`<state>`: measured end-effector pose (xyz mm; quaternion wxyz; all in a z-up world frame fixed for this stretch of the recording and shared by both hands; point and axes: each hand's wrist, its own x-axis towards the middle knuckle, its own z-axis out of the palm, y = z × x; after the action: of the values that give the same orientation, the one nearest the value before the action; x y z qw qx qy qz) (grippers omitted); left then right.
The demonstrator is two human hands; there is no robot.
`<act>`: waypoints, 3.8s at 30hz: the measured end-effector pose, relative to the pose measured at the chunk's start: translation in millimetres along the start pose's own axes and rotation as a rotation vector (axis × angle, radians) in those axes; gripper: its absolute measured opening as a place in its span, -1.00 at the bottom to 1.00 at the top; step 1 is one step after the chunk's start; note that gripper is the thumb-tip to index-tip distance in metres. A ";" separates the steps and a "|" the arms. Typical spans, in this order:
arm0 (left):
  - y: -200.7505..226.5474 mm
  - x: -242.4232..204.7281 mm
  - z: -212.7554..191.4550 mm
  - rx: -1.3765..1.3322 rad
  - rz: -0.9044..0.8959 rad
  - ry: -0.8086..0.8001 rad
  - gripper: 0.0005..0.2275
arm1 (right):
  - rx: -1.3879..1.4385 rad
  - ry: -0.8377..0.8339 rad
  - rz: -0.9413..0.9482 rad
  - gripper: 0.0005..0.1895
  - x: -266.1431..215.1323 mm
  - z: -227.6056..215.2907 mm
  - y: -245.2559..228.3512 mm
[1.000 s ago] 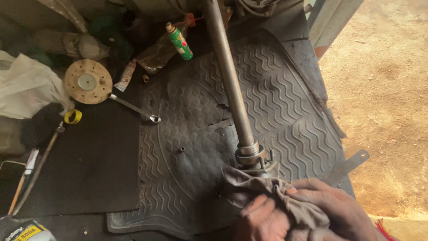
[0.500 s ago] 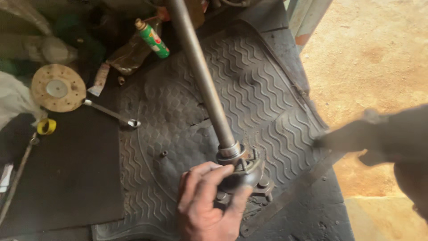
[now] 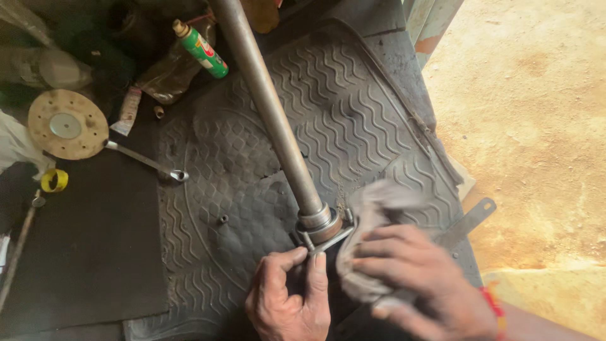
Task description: The person uses a flat metal bar to pry and adjust a metal collar on a vertical shaft. They repeatedly insert the bar into a gap and lever it to shift the collar, then reposition the bar and repeat the process.
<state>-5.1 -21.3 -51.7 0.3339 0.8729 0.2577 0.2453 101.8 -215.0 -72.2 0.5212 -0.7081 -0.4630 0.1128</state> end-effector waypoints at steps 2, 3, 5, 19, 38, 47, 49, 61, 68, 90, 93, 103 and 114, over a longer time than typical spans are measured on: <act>-3.0 -4.4 3.8 -0.055 0.012 0.008 -0.81 | 0.037 -0.063 -0.091 -0.57 16.7 0.5 1.5; -5.4 -5.8 3.0 -0.077 0.021 0.013 -0.81 | 0.051 -0.069 -0.106 -0.60 22.0 -0.5 4.1; -10.2 -7.6 2.6 -0.048 0.009 0.018 -0.81 | 0.070 -0.078 -0.133 -0.65 25.9 -5.6 12.9; 20.9 82.0 -8.2 -0.672 -0.167 -0.309 -0.42 | 0.573 0.204 0.993 -0.67 -18.3 -18.1 19.3; 38.6 137.2 21.5 -1.168 -0.697 -0.344 -0.49 | 0.719 -0.333 0.509 -0.72 -32.4 65.4 -25.1; 26.7 145.3 35.7 -1.323 -0.732 -0.474 -0.55 | 0.588 -0.319 0.696 -0.51 -16.4 69.6 -42.1; 23.6 147.3 37.8 -1.342 -0.708 -0.496 -0.53 | 0.664 -0.366 0.871 -0.53 -9.5 72.2 -39.5; -4.1 77.8 -32.8 -0.407 0.107 -0.422 -0.50 | 0.422 0.218 0.733 -0.54 -122.2 -2.5 -1.2; -8.9 42.9 -42.0 -0.196 0.236 -0.455 -0.60 | 0.993 0.735 0.650 -0.52 -123.7 -45.3 19.6; -14.7 1.8 -8.3 -0.152 0.264 -0.111 -0.78 | -0.519 -0.130 0.327 -0.78 42.5 -25.9 18.6; -17.2 -1.4 -5.5 -0.211 0.218 -0.118 -0.79 | -0.468 -0.260 0.237 -0.82 -6.5 -28.2 21.6; -4.0 2.4 -10.6 -0.075 0.237 -0.114 -0.80 | -0.561 -0.569 0.302 -0.64 -60.5 -36.0 35.9; -6.3 3.0 -4.0 -0.134 0.234 -0.096 -0.81 | -0.476 -0.463 0.285 -0.65 -68.4 -38.9 28.0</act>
<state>-7.0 -13.7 -52.7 0.3726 0.8834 0.1208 0.2573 104.4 -293.3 -101.1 0.2019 -0.8228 -0.4785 0.2308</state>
